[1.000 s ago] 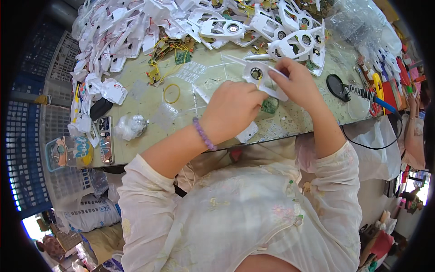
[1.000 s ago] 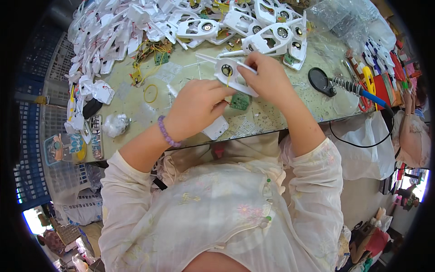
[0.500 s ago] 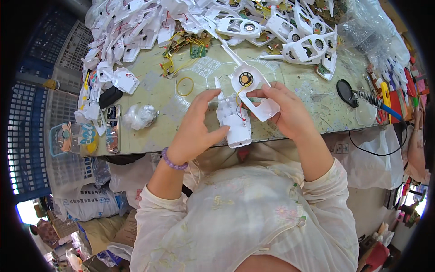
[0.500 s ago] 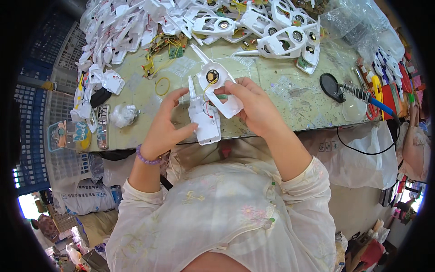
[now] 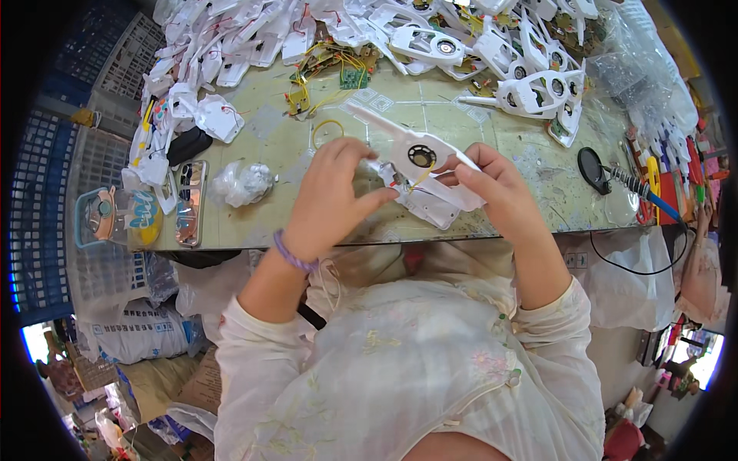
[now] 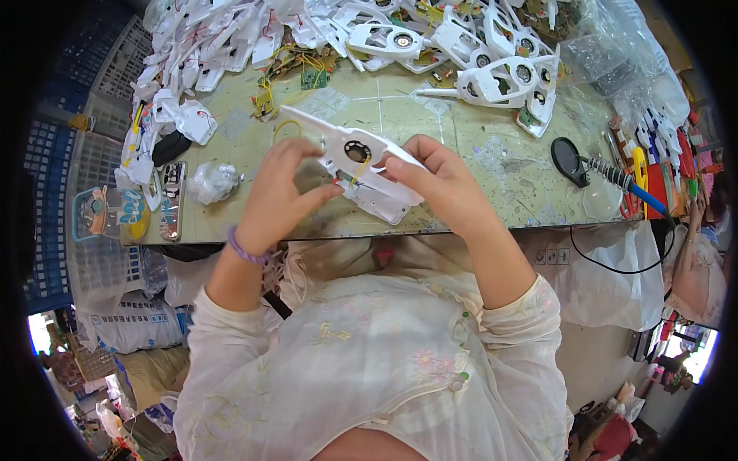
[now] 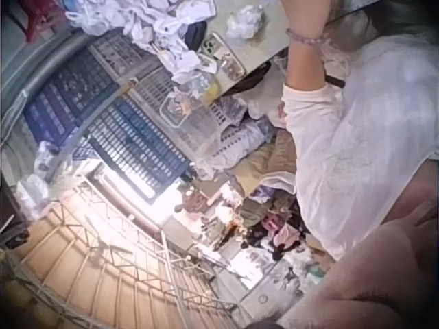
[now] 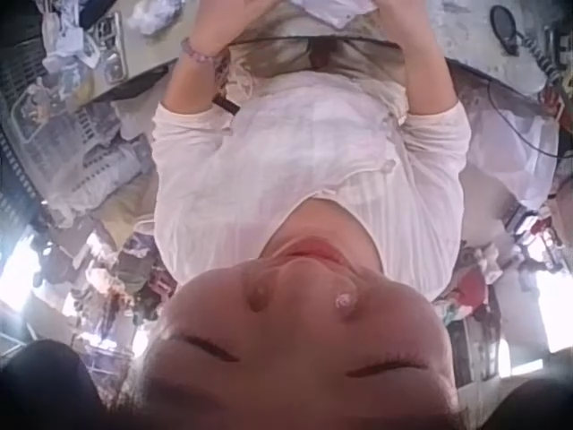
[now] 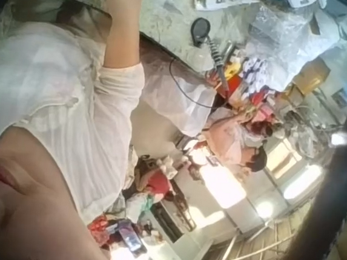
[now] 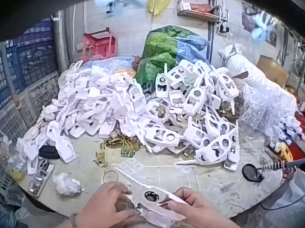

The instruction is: Soldering wires to circuit boards and assembling them into plastic toy housings at a factory workbench.

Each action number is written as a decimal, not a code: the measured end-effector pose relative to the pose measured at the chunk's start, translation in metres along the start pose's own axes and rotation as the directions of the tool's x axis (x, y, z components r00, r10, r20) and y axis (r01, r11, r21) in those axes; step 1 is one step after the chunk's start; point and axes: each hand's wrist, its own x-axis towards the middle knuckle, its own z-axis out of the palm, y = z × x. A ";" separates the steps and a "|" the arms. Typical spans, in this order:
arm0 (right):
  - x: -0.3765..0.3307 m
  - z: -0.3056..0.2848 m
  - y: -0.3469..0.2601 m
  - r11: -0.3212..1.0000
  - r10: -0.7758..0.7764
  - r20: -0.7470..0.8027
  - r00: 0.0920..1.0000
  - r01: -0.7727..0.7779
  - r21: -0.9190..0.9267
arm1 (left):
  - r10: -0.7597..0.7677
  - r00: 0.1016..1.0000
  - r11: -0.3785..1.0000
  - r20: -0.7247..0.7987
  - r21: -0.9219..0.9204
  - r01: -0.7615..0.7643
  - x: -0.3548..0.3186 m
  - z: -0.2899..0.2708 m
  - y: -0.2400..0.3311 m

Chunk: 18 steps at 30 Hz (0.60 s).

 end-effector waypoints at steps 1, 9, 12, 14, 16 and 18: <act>-0.001 -0.001 0.001 1.000 0.003 0.008 1.000 -0.003 -0.003 | 0.067 0.998 0.994 0.007 -0.088 -0.066 0.005 -0.003 -0.002; -0.004 0.006 0.011 0.958 -0.217 -0.124 0.968 0.236 0.162 | 0.223 0.947 0.972 0.231 0.016 -0.233 0.017 0.002 -0.007; -0.007 0.007 0.020 0.942 -0.295 -0.219 0.930 0.321 0.094 | 0.252 0.961 0.968 0.112 -0.006 -0.253 0.024 0.005 -0.005; -0.007 0.009 0.022 0.942 -0.317 -0.233 0.920 0.334 0.039 | 0.258 0.965 0.966 0.044 -0.026 -0.257 0.025 0.006 -0.007; -0.006 0.012 0.029 0.926 -0.377 -0.269 0.886 0.354 -0.130 | 0.315 0.937 0.948 0.152 -0.010 -0.317 0.022 0.009 -0.010; -0.009 0.018 0.031 0.835 -0.485 -0.270 0.832 0.349 -0.425 | 0.329 0.931 0.943 0.157 -0.008 -0.332 0.018 0.010 -0.014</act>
